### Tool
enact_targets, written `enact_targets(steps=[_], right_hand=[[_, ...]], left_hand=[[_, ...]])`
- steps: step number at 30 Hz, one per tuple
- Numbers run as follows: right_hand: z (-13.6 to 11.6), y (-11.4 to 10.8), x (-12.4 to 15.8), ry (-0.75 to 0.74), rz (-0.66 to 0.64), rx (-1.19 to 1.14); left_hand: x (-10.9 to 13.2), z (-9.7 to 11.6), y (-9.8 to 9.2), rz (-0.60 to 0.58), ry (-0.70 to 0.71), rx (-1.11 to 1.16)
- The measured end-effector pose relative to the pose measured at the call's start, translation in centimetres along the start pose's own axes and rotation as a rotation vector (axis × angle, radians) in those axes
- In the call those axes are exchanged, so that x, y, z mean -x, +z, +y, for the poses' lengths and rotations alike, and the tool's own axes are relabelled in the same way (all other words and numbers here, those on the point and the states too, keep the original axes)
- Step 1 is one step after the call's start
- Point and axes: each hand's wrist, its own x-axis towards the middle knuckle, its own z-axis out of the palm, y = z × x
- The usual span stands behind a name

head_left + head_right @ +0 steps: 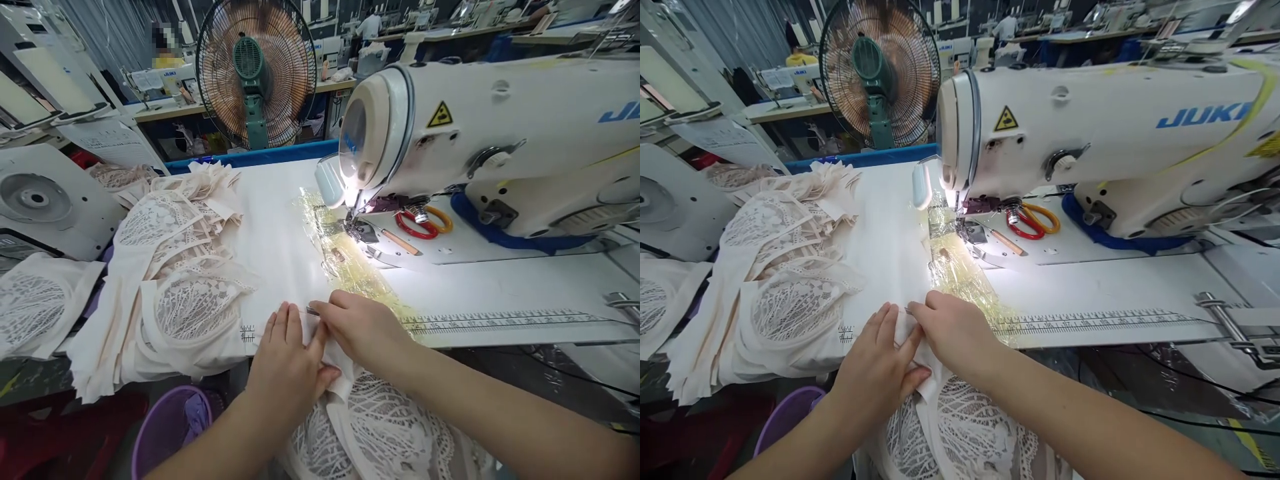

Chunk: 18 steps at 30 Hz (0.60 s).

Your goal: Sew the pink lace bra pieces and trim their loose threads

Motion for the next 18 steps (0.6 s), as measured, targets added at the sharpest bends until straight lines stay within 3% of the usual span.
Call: enact_targets(steps=[9, 18], right_hand=[[0.1, 0.0, -0.6, -0.037, -0.019, 0.068], [1.5, -2.2, 1.7, -0.043, -0.142, 0.148]], left_hand=[[-0.3, -0.3, 0.0, 0.002, 0.029, -0.022], [-0.4, -0.2, -0.6, -0.039, 0.032, -0.039]])
